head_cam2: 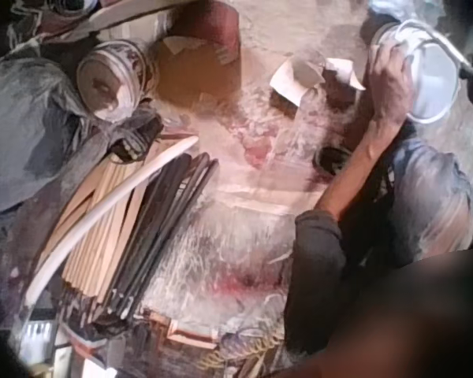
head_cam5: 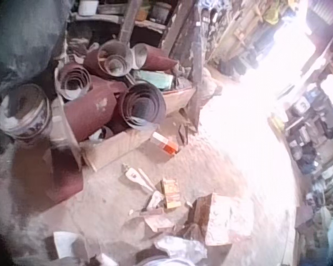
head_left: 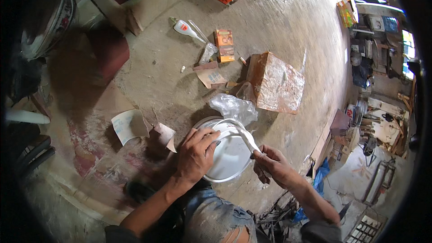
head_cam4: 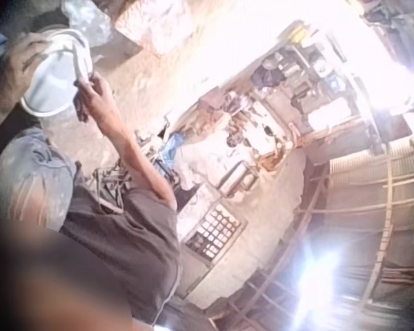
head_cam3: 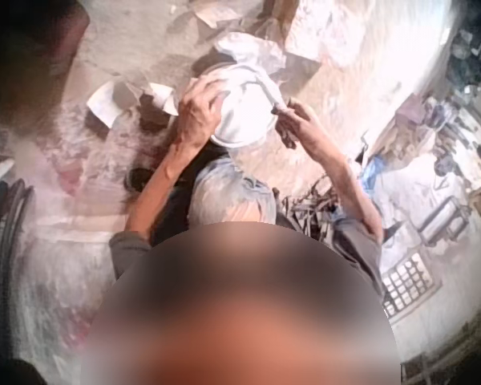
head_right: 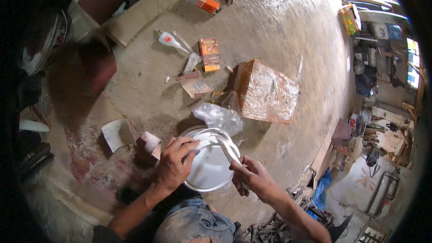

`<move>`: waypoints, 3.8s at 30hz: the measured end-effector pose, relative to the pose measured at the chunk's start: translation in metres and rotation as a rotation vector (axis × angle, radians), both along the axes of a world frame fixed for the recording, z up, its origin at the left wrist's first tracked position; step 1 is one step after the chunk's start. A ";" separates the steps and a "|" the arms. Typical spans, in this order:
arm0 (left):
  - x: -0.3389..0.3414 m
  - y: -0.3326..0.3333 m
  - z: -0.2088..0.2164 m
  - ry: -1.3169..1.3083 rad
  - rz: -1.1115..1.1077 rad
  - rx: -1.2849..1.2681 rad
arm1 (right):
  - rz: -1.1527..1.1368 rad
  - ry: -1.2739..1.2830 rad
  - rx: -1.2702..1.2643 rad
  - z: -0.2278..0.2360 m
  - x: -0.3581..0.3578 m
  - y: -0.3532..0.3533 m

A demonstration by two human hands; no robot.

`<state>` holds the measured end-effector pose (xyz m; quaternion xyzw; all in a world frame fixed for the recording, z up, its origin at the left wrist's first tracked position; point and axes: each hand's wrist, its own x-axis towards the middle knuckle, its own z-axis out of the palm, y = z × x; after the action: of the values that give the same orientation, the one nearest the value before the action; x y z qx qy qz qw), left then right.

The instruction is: The person sits on the floor and uses a metal spoon to stir white paint in a bucket. They scrape the sides of the bucket and continue mixing until the paint appears uniform.

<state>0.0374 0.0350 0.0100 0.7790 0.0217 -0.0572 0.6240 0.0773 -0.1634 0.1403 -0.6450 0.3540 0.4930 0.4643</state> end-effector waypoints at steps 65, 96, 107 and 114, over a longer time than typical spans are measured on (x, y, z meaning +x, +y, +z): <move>-0.041 -0.025 -0.035 -0.183 0.255 0.126 | 0.852 -0.083 -0.427 0.009 0.018 0.036; -0.045 -0.030 -0.046 -0.042 0.337 -0.187 | 0.687 -0.345 -0.666 -0.043 -0.020 0.059; -0.033 -0.024 -0.039 -0.054 0.159 0.017 | -0.143 -0.025 -0.212 0.017 0.007 0.029; -0.035 -0.024 -0.038 -0.026 0.198 -0.015 | -0.312 0.411 -0.191 0.005 0.024 0.034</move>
<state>0.0025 0.0113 -0.0275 0.7689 0.0901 0.0146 0.6328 0.1015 -0.1298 0.1453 -0.5101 0.5809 0.5001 0.3902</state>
